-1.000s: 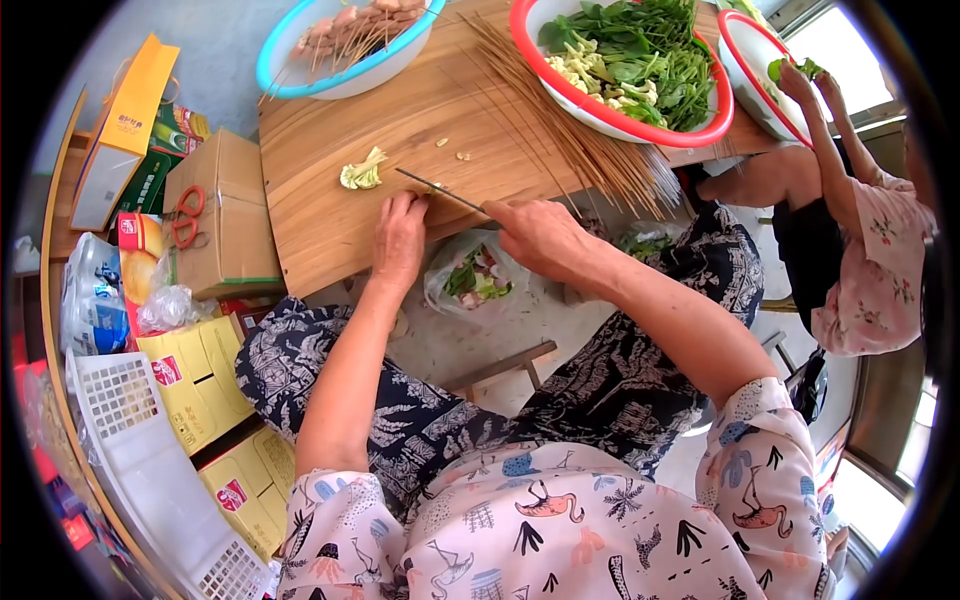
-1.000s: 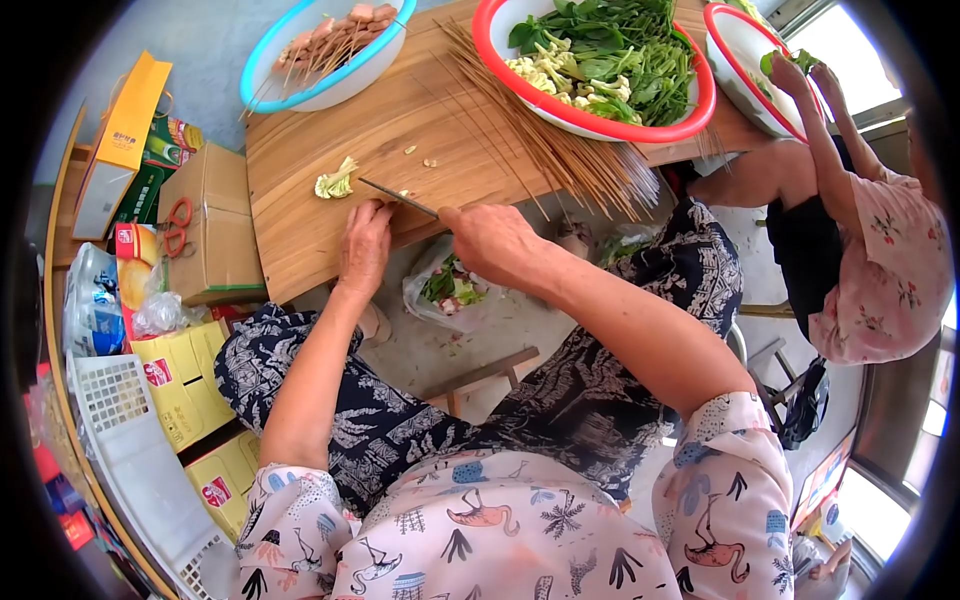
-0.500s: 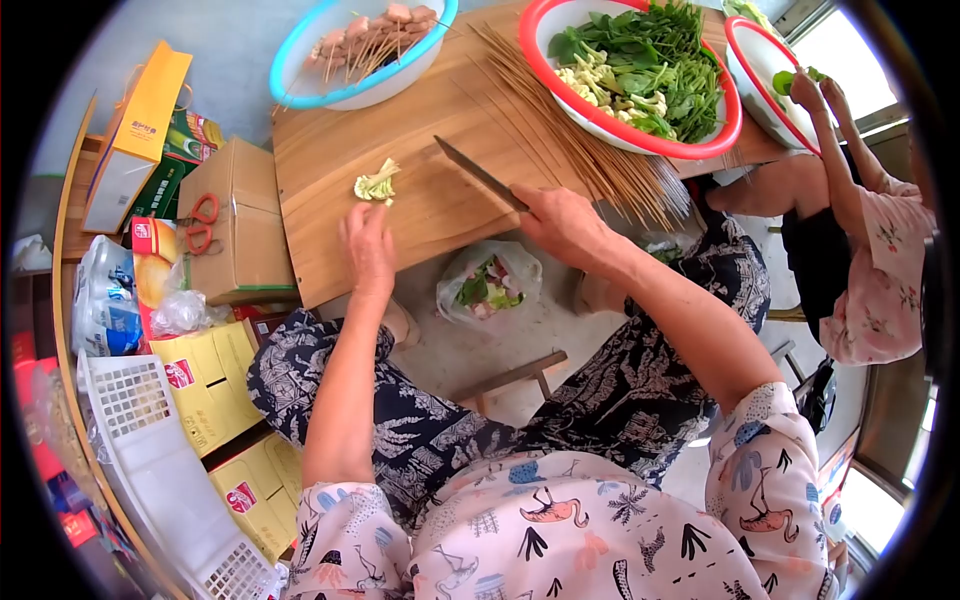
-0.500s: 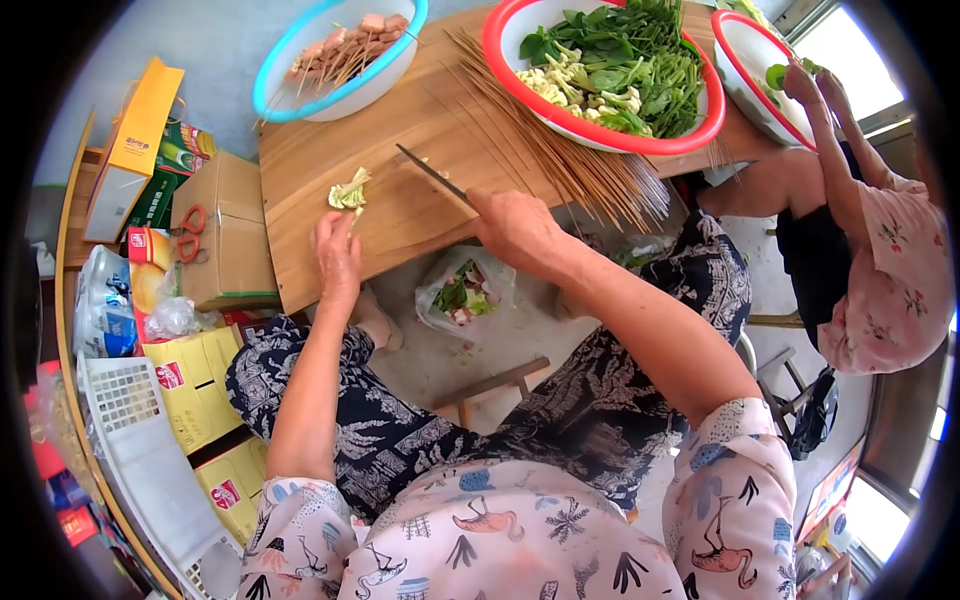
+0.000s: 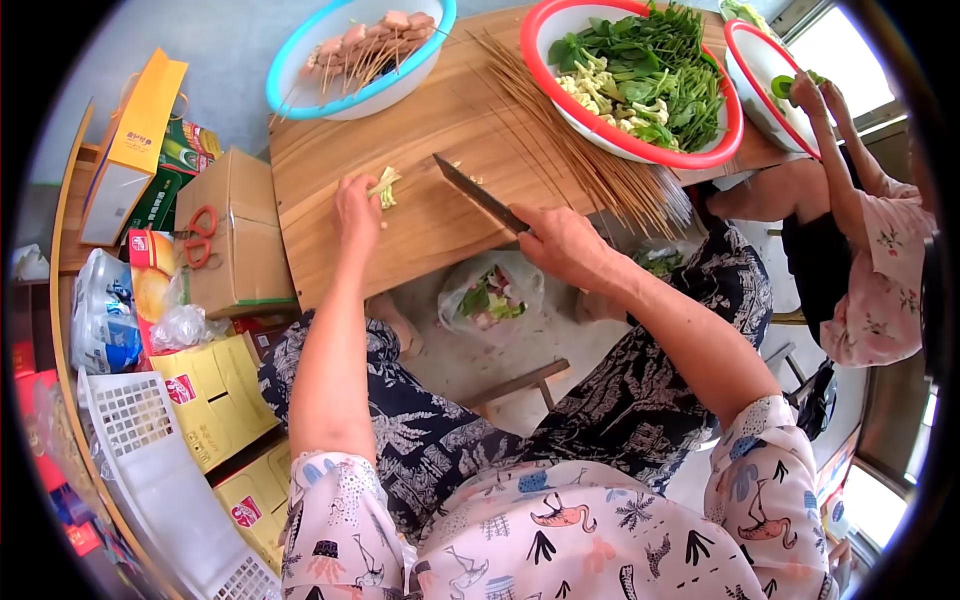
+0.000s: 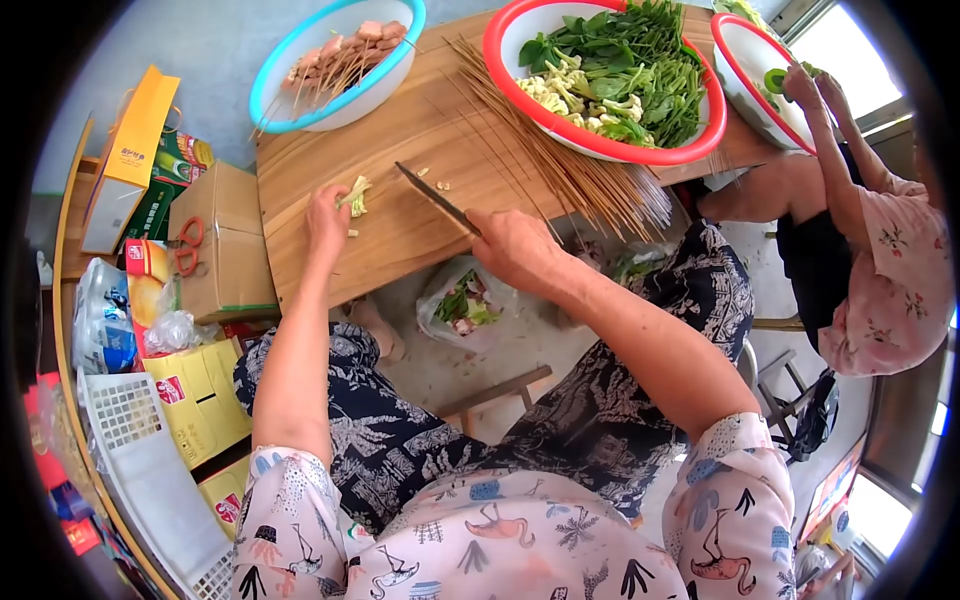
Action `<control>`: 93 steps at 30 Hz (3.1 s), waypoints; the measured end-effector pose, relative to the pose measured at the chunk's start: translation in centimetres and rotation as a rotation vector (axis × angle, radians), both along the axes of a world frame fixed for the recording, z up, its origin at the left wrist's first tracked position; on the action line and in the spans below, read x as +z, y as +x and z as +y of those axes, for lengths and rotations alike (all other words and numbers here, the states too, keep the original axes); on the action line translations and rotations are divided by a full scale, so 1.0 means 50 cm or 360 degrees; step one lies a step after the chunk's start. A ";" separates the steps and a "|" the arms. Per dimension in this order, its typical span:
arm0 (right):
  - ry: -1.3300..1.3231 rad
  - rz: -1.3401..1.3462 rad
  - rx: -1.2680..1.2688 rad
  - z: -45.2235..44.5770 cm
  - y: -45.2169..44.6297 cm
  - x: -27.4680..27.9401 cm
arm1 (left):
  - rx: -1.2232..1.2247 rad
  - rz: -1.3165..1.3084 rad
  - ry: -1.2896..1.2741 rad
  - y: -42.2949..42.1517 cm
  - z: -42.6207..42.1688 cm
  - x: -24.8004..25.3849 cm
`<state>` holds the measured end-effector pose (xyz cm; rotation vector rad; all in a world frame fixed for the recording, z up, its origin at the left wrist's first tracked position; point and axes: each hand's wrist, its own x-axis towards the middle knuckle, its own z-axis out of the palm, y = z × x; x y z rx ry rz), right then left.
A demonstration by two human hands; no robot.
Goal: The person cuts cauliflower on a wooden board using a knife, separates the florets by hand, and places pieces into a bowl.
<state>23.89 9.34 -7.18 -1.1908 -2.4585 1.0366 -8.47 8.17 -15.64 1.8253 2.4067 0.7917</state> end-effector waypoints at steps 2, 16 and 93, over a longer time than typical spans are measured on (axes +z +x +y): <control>0.0012 0.0004 -0.0016 0.002 0.002 0.002 | 0.0024 0.0034 -0.0021 0.004 0.004 0.013; 0.0003 0.0037 -0.0019 -0.017 0.016 0.011 | -0.0458 0.0221 0.0076 0.167 -0.074 0.007; 0.0119 -0.0031 0.0040 -0.016 -0.018 -0.015 | -0.0331 -0.0102 -0.0016 0.172 -0.042 0.002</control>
